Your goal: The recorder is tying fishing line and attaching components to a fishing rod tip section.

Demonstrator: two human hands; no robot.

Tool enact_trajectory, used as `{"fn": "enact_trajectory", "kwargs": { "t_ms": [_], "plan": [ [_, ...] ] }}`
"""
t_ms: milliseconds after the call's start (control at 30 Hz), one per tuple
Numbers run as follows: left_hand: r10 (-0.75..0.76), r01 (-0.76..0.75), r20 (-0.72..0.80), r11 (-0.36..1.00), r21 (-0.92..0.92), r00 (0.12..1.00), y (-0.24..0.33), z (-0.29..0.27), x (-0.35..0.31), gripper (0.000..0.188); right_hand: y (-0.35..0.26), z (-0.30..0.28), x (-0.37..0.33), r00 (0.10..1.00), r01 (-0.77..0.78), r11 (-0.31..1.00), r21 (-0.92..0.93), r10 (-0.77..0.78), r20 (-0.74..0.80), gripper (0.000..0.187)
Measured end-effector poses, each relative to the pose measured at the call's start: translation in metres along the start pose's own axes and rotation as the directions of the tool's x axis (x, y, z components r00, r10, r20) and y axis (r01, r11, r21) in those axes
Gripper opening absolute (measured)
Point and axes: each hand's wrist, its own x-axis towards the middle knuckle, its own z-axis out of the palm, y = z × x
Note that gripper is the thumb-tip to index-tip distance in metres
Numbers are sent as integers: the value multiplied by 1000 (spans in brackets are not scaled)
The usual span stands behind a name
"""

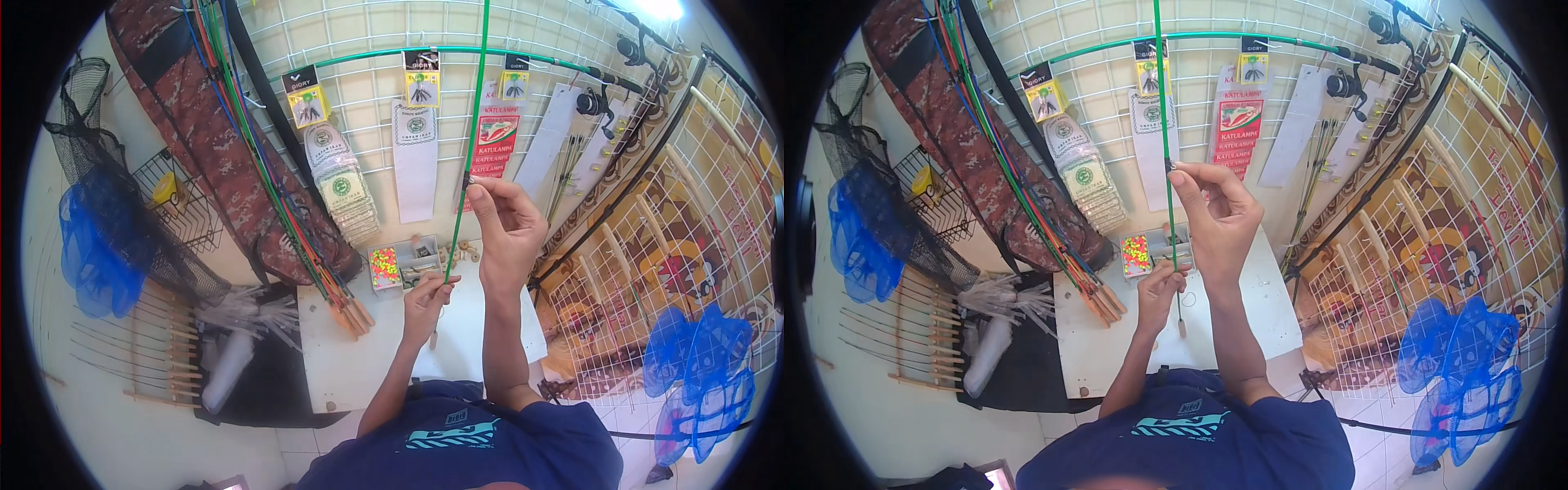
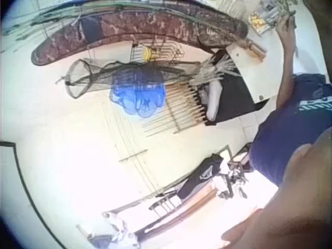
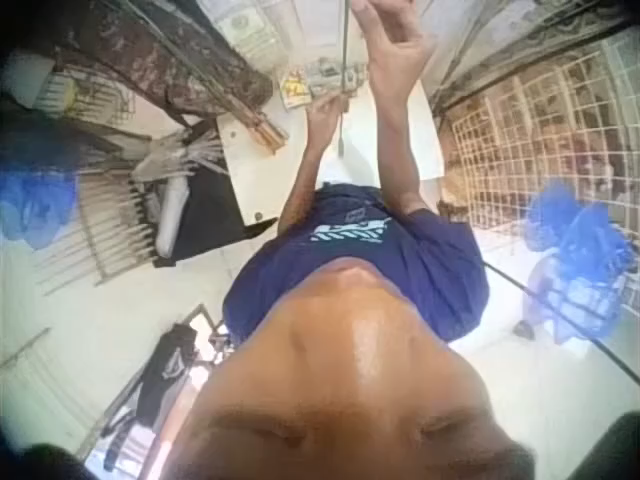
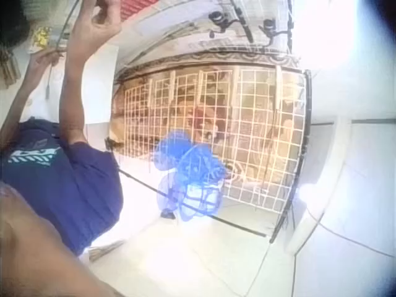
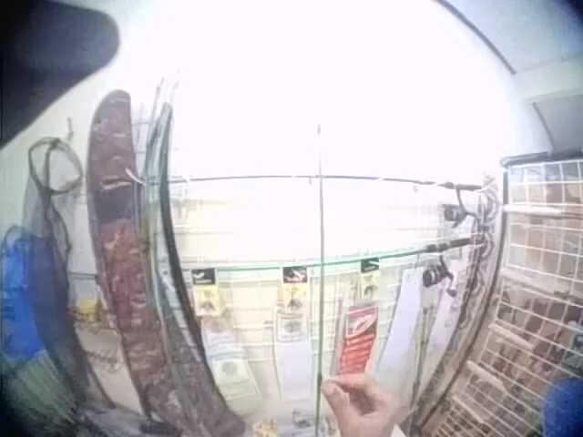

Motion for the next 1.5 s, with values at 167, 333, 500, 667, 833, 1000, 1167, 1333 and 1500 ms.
{"fn": "enact_trajectory", "kwargs": {
  "t_ms": [167, 333, 500, 667, 833, 1000, 1167, 1333, 1500],
  "plan": [
    [-16, 16, -3, 1000, -15, 1000, 0, 2, 0, 23, 3, 3, 3, 999, 51, 999, -14, -51, -8, 26],
    [-15, 15, -3, 999, -35, 1000, -1, 2, 1, 23, 8, 6, 4, 987, 156, 978, -141, -160, -17, 23],
    [-5, 5, -4, 999, -36, 1000, -2, 2, -1, 24, 0, 10, 5, 983, 171, 959, -226, -181, -27, 16],
    [15, -16, -13, 999, -36, 1000, -3, 2, -2, 23, 1, 17, 9, 959, 240, 929, -283, -272, -79, 8],
    [11, -11, -12, 999, -51, 1000, -4, 2, -3, 23, 7, 22, 7, 955, 240, 945, -223, -271, -120, 7],
    [58, -59, -26, 998, -33, 998, -6, 4, -1, 22, 8, 26, 5, 960, 171, 983, -61, -180, -213, 8],
    [62, -63, -26, 997, -46, 998, -6, 6, 0, 22, 3, 30, 8, 961, 159, 987, -21, -159, -227, 8],
    [55, -57, -39, 998, -38, 998, -6, 1, 1, 23, -4, 24, 14, 990, 99, 995, -13, -100, -98, 10],
    [26, -26, -54, 1000, 1, 998, 1, 0, 2, 23, -12, 22, 27, 998, 36, 986, 162, -42, 35, 12]
  ]
}}
